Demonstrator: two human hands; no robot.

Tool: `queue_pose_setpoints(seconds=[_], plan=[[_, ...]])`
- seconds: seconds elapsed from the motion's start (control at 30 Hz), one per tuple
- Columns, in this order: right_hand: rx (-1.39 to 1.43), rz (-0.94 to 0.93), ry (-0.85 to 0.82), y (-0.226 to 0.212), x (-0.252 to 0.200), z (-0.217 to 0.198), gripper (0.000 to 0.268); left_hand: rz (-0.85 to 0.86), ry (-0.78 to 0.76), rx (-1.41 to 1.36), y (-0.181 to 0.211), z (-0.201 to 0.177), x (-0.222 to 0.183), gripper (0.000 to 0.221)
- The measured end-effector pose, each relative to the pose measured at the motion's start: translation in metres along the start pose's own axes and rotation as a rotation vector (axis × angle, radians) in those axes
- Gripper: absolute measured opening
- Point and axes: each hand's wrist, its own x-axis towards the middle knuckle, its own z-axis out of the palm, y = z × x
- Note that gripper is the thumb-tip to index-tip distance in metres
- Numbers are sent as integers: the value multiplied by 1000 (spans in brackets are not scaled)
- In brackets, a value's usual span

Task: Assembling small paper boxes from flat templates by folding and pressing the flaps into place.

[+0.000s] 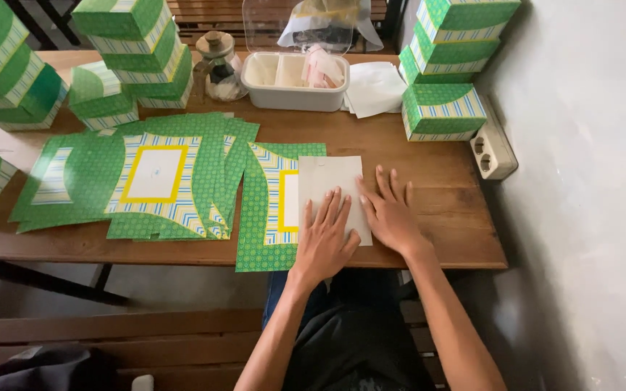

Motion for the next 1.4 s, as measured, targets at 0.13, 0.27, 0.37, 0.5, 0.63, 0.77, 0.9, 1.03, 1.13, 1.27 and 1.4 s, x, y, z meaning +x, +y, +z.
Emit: queue_pose_setpoints(seconds=[0.13, 0.27, 0.37, 0.5, 0.63, 0.77, 0.9, 1.03, 1.13, 1.27, 1.4], plan=[[-24, -24, -11, 1, -29, 2, 51, -11, 1, -14, -2, 5, 1, 69], [-62, -54, 13, 1, -61, 9, 50, -15, 17, -13, -1, 6, -1, 70], [-47, -66, 19, -2, -81, 8, 49, -8, 35, -13, -2, 6, 2, 70], [-19, -202, 118, 16, -103, 30, 54, 87, 196, 52, -15, 32, -1, 66], [-22, -207, 163, 13, -105, 36, 56, 95, 218, 69, -14, 33, -2, 64], [-59, -152, 130, 2, -97, 34, 60, 96, 187, 54, -15, 29, 0, 64], [-24, 9, -6, -16, -83, 9, 52, 14, 44, -10, -5, 10, -1, 68], [-56, -12, 3, -9, -52, 3, 52, 14, 37, -28, -5, 9, 1, 66], [-111, -5, -20, -11, -28, -6, 53, 15, 38, -7, -4, 9, 0, 66], [-121, 16, -51, -4, 13, -9, 57, 10, 29, -16, -1, 3, 0, 67], [-189, 28, -104, 11, 58, -3, 64, 2, 44, -27, 0, 3, 1, 66]])
